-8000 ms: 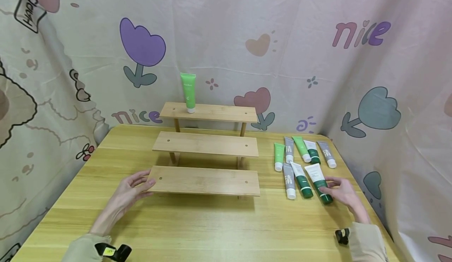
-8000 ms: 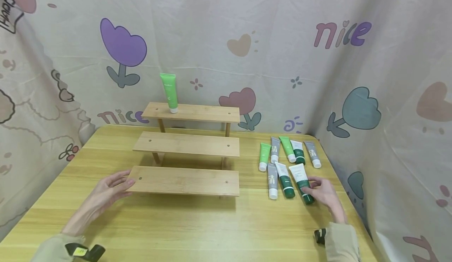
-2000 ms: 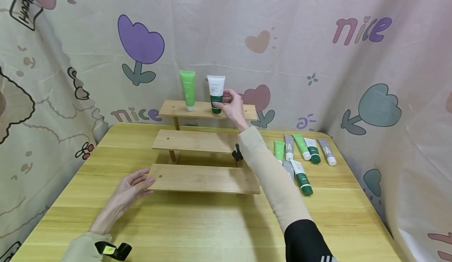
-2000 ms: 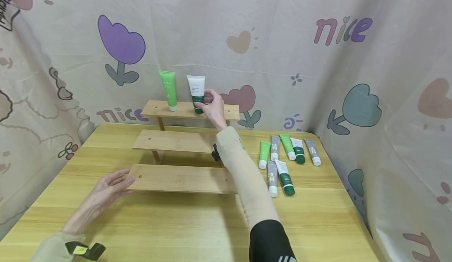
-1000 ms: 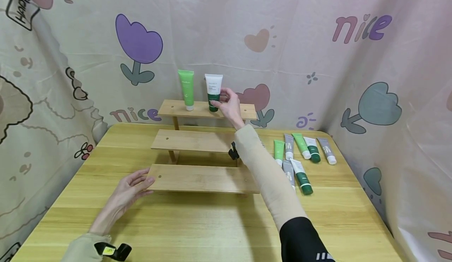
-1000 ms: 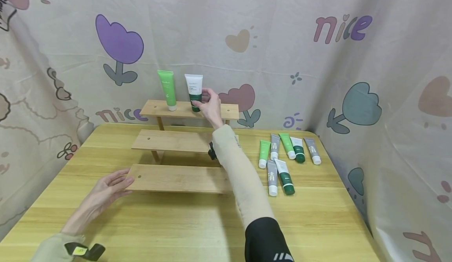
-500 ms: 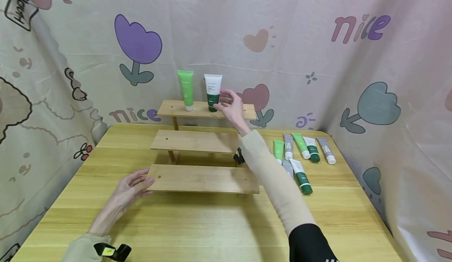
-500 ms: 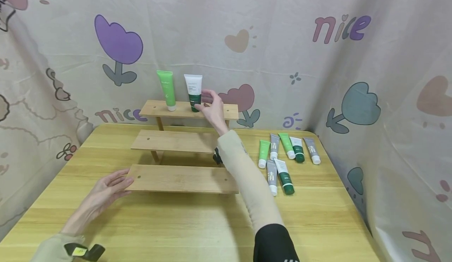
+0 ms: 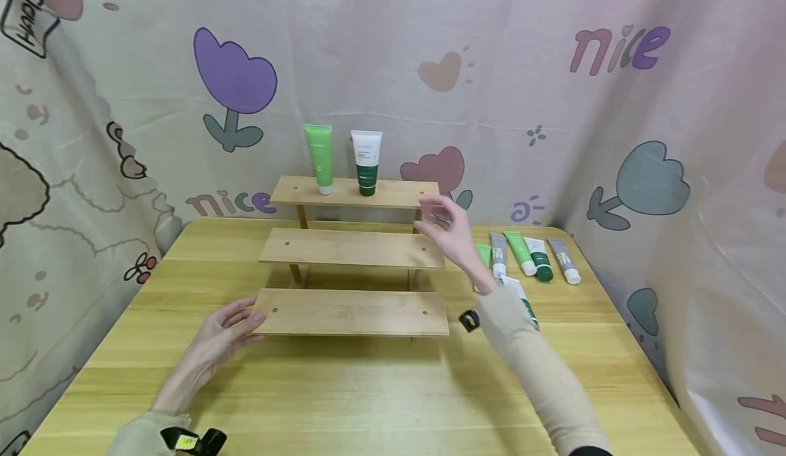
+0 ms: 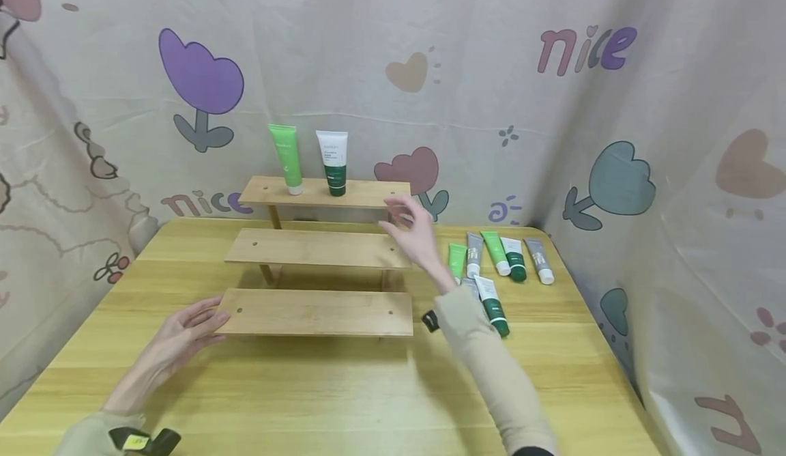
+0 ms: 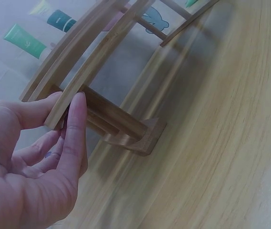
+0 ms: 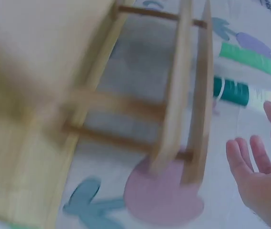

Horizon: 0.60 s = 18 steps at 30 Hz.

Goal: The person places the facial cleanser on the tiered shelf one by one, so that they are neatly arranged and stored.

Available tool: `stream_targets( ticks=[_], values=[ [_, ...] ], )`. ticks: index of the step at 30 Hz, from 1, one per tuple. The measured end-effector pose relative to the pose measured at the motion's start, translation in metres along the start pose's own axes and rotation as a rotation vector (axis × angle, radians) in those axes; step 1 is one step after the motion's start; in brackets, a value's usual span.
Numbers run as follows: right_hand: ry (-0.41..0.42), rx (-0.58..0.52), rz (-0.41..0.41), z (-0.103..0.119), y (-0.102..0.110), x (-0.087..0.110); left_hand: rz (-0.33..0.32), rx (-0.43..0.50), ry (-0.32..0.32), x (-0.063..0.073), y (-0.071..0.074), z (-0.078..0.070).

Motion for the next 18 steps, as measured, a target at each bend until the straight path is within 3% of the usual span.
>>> stream_targets(
  ticks=[7, 13, 18],
  values=[
    [-0.037, 0.189, 0.056, -0.019, 0.059, 0.054, 0.004, 0.035, 0.000, -0.001, 0.000, 0.001],
    [-0.120, 0.380, 0.103, -0.037, 0.107, 0.096, 0.006, 0.023, 0.001, -0.002, 0.000, 0.000],
    [-0.155, 0.456, 0.134, -0.052, 0.138, 0.123, 0.005, 0.017, 0.001, -0.002, 0.000, 0.001]
  ],
)
Point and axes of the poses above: each hand's wrist, its own x-axis away from the middle knuckle, its own y-axis out of the back of the hand, z = x × y, the point moved 5 cm from there along -x, towards the middle knuckle, and after that the axes turned 10 degrees about y, right-handed, at the moved point
